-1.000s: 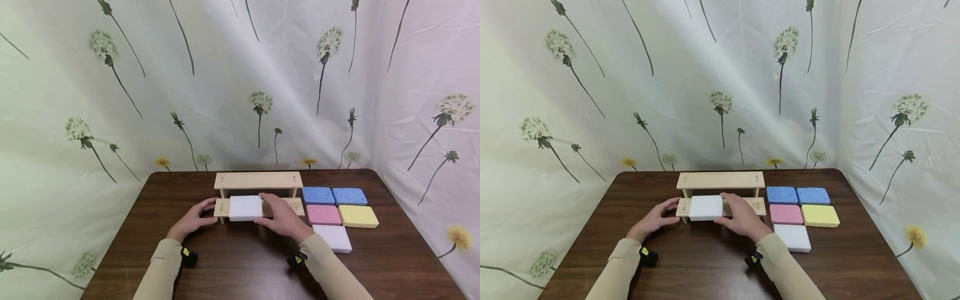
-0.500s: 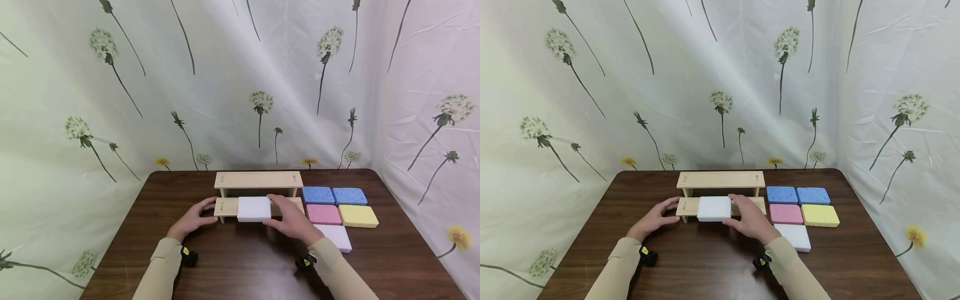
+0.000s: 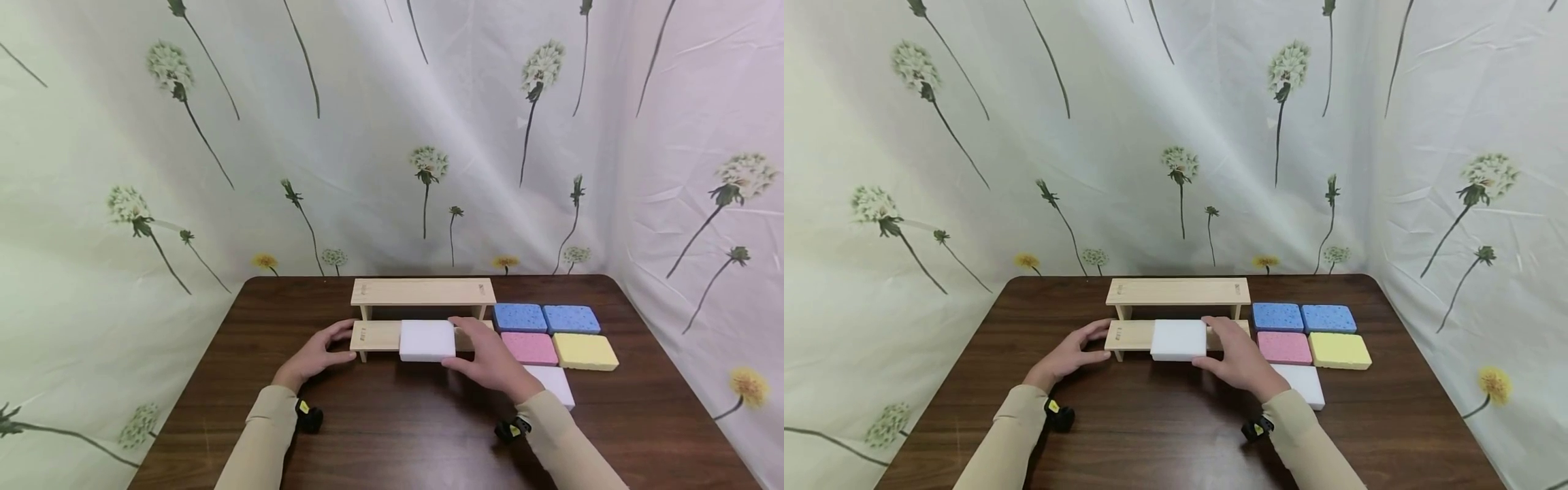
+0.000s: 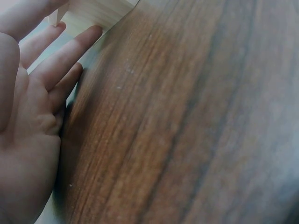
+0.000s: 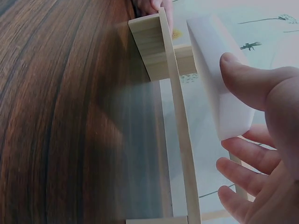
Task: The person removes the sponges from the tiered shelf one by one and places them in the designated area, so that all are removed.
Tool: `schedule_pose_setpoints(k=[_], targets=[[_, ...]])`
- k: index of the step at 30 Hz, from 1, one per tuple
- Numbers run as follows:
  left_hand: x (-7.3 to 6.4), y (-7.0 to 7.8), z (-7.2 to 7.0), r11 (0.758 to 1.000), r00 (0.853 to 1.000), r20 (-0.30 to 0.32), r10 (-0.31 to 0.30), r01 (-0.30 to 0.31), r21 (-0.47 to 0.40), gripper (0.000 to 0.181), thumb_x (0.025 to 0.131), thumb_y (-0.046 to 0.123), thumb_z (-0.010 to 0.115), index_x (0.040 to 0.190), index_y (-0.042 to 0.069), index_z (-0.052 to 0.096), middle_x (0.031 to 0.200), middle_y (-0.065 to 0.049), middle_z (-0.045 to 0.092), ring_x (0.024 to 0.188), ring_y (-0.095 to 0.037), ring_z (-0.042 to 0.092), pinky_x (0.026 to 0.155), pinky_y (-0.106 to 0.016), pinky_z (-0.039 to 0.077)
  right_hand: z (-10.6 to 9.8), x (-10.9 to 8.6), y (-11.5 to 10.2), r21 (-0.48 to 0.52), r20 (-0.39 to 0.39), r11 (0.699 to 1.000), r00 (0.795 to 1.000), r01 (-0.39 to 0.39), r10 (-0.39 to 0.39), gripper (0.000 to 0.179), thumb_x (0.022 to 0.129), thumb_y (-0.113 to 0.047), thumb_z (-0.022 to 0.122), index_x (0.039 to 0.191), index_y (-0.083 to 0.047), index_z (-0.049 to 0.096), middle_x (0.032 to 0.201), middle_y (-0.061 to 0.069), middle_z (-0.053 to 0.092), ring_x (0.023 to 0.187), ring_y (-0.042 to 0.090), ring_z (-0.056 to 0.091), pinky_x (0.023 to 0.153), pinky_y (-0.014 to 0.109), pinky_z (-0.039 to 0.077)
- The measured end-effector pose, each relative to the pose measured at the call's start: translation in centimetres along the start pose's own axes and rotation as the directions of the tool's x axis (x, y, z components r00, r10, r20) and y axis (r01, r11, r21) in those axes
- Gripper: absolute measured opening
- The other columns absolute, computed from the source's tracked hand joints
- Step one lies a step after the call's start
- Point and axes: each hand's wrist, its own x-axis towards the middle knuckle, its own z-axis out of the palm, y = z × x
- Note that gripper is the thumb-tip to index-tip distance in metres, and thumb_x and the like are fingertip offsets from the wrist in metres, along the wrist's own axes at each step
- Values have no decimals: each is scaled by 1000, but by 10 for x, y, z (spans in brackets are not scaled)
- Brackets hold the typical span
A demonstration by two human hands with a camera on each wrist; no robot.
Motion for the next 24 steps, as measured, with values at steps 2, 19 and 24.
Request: schedule_pose_setpoints(k=[2, 19, 24], targets=[[0, 0, 0, 1000, 1000, -1, -2, 2, 2, 74, 94, 21, 82, 158, 10, 46, 146, -15, 63, 144, -37, 47, 119, -61, 25, -2, -2, 2, -1, 0, 1000, 1000, -7, 7, 78, 89, -35, 87, 151, -2, 52, 145, 14, 60, 131, 33, 58, 107, 54, 48], [1, 2, -1, 1000, 1000, 5, -3, 3, -6, 75, 94, 20, 82, 159, 9, 45, 147, -16, 62, 144, -39, 47, 120, -63, 24, -18, -29, 14, -33, -39, 999, 999, -24, 23, 80, 87, -34, 89, 152, -7, 52, 149, 13, 58, 135, 33, 56, 107, 56, 48], [0, 1, 0, 1000, 1000, 3, -12, 12, -4, 75, 94, 20, 82, 159, 9, 45, 146, -16, 62, 145, -39, 45, 120, -63, 23, -25, -34, 15, -41, -47, 998, 998, -37, 35, 81, 85, -33, 91, 151, -5, 53, 146, 15, 61, 130, 34, 59, 102, 56, 51]])
